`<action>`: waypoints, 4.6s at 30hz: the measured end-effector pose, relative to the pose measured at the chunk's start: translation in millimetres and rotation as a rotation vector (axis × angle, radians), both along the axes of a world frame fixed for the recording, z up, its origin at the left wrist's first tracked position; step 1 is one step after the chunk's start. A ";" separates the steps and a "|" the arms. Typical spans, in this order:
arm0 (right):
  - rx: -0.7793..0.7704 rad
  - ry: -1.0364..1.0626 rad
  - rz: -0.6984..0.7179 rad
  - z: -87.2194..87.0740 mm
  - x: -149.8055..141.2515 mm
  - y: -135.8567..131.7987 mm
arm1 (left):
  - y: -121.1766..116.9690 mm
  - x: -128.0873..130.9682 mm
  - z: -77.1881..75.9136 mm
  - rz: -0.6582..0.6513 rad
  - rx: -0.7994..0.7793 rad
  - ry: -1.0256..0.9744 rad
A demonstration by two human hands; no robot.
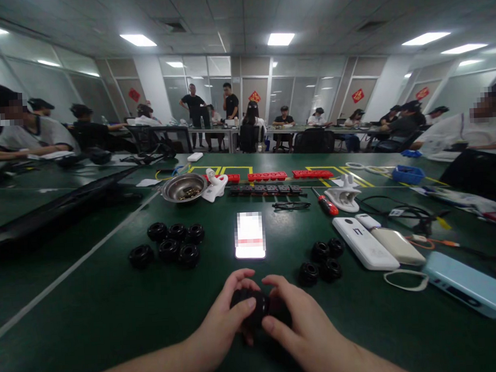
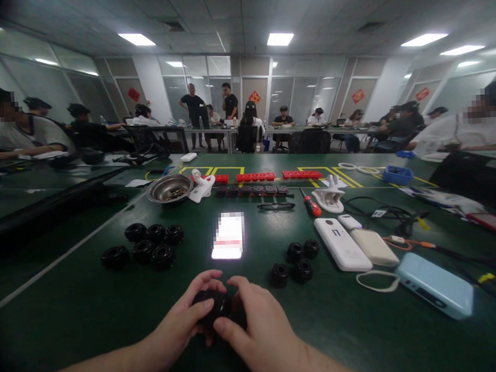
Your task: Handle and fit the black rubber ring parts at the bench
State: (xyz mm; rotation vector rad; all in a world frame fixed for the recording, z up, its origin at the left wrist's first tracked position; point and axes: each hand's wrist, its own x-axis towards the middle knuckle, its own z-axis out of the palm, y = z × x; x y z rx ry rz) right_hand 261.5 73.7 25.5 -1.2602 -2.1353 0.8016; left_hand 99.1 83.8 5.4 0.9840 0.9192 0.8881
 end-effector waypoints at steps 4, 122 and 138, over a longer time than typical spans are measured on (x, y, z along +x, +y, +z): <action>0.024 0.021 0.062 4.1 -0.3 -0.6 | 1.5 -0.9 -1.3 -0.020 -0.001 -0.059; 0.406 0.056 0.225 1.1 -0.4 2.5 | 5.3 -0.4 -5.4 -0.126 -0.104 0.015; 0.459 0.022 0.225 -0.5 -1.3 1.4 | 4.2 -0.7 -3.1 -0.105 -0.103 0.002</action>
